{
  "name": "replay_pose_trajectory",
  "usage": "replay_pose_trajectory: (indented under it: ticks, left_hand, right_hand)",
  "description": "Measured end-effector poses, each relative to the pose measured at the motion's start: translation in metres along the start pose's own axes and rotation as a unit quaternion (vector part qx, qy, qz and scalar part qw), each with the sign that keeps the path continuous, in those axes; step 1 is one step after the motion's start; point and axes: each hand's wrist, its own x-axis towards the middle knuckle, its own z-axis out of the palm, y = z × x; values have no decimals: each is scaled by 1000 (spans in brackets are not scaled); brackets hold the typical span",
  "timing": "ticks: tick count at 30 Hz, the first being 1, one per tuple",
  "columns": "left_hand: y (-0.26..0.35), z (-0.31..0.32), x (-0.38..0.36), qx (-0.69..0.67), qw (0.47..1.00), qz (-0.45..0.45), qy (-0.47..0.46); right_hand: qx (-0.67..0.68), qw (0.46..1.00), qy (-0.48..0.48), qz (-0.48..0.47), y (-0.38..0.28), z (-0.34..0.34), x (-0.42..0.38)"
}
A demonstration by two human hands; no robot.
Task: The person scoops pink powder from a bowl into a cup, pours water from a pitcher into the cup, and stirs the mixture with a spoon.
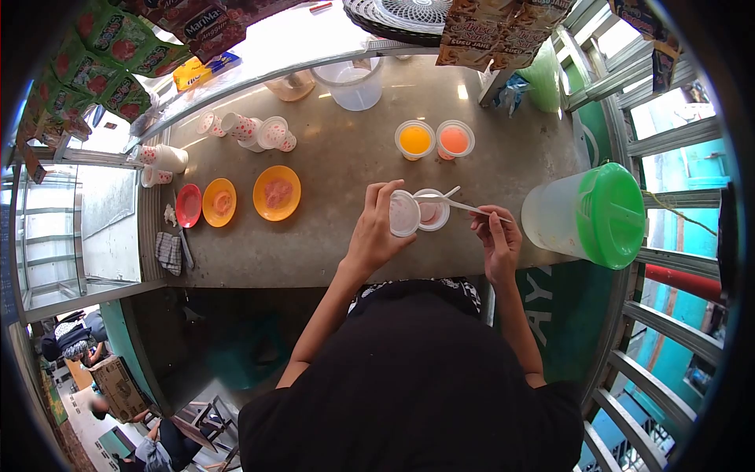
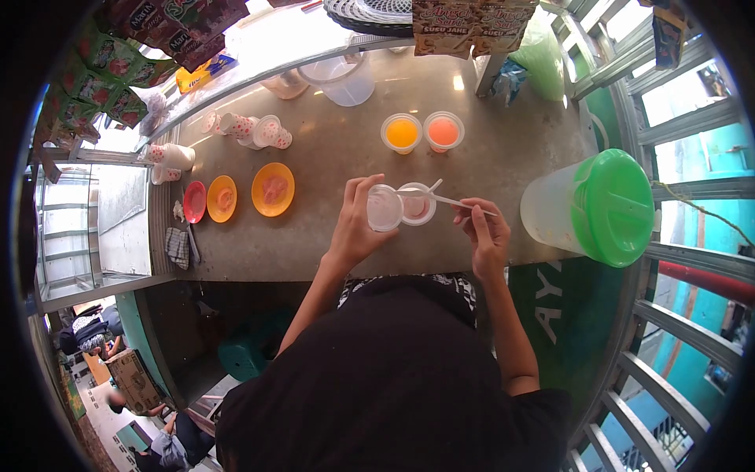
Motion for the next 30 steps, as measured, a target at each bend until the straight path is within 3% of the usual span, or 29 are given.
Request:
replay_pose_trajectory:
  ticks: [4, 6, 9, 18, 30]
  left_hand:
    - [2, 0, 0, 20, 1000, 22, -1]
    - [6, -1, 0, 19, 1000, 25, -1]
    - [9, -3, 1, 21, 999, 30, 3]
    - [3, 0, 0, 27, 999, 27, 9]
    - [-7, -1, 0, -11, 1000, -7, 25]
  right_hand:
    - [8, 998, -64, -7, 4, 13, 1]
    - [-131, 985, -99, -59, 6, 23, 3]
    - [-183, 975, -94, -80, 13, 32, 5]
    - [-41, 997, -6, 61, 18, 25, 5]
    - [-55, 998, 36, 18, 4, -12, 3]
